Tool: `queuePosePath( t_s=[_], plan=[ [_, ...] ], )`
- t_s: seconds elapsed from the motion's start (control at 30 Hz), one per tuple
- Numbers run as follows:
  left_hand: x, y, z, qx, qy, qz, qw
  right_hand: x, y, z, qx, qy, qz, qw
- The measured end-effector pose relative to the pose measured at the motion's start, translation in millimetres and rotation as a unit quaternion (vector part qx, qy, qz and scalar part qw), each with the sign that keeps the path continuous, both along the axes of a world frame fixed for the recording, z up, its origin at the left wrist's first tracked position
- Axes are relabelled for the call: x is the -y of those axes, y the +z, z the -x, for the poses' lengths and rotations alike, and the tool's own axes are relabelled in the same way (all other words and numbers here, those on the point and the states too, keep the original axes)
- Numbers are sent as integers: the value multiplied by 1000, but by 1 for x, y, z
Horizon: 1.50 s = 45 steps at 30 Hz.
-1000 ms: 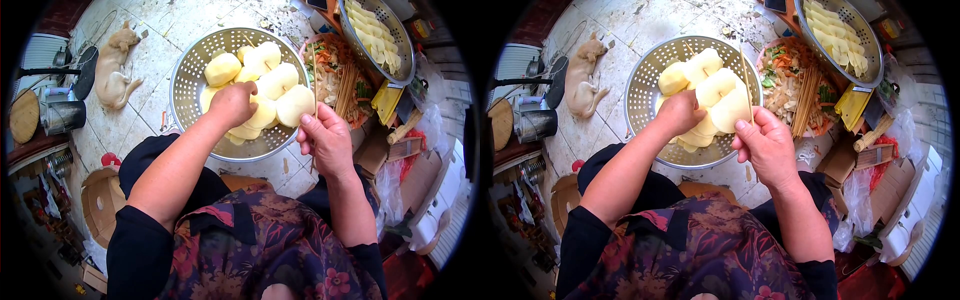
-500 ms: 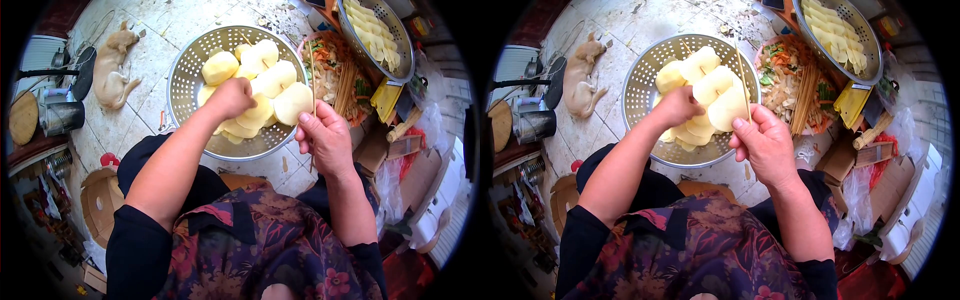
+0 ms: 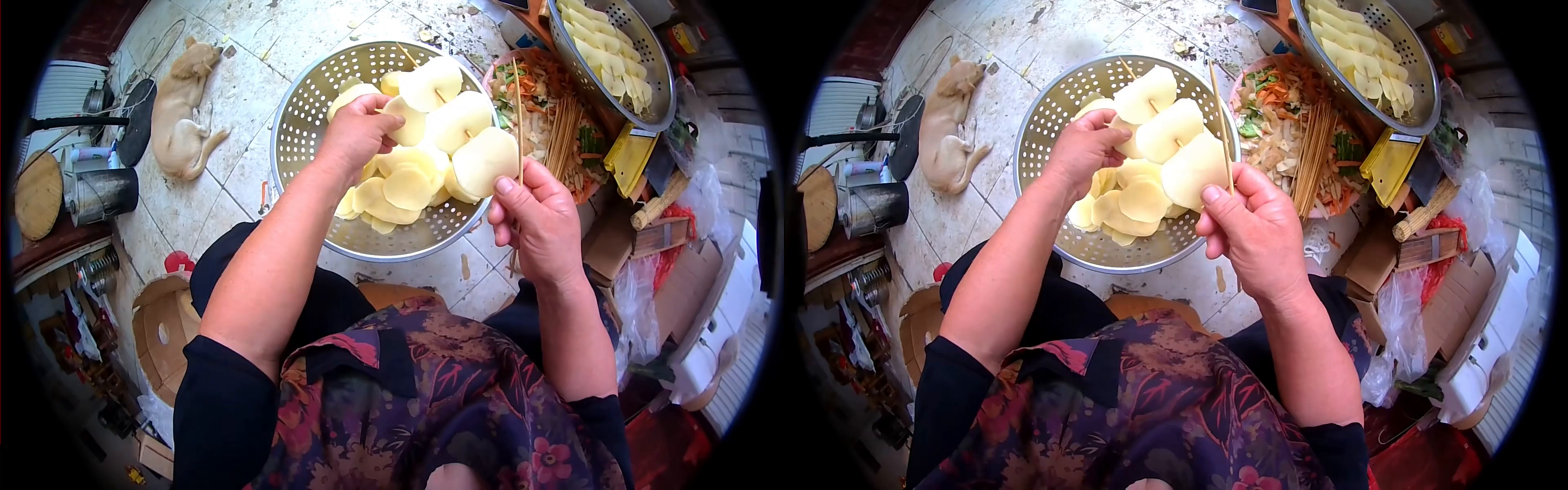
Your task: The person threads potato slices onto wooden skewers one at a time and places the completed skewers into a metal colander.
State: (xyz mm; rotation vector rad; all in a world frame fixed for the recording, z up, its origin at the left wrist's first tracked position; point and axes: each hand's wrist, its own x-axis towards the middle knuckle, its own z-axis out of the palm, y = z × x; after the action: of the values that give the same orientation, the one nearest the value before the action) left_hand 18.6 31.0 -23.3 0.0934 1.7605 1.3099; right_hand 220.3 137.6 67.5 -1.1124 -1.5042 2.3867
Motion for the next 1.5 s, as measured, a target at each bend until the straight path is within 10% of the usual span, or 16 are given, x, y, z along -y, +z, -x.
queuePosePath(
  t_s=[0.13,0.33,0.77,1.2,1.5],
  plan=[
    [-1,-9,-11,11,-36,18,999,0,-1,0,3,1,2,1000],
    [4,-7,-14,-273,-244,229,902,0,0,1,3,-1,9,1000],
    [5,-28,-28,-335,-296,204,871,3,-8,5,7,6,0,1000],
    [5,-15,-6,-62,13,3,998,2,-2,1,5,11,2,1000],
    [16,18,27,59,200,-184,960,4,-6,-4,14,83,55,995]
  ],
)
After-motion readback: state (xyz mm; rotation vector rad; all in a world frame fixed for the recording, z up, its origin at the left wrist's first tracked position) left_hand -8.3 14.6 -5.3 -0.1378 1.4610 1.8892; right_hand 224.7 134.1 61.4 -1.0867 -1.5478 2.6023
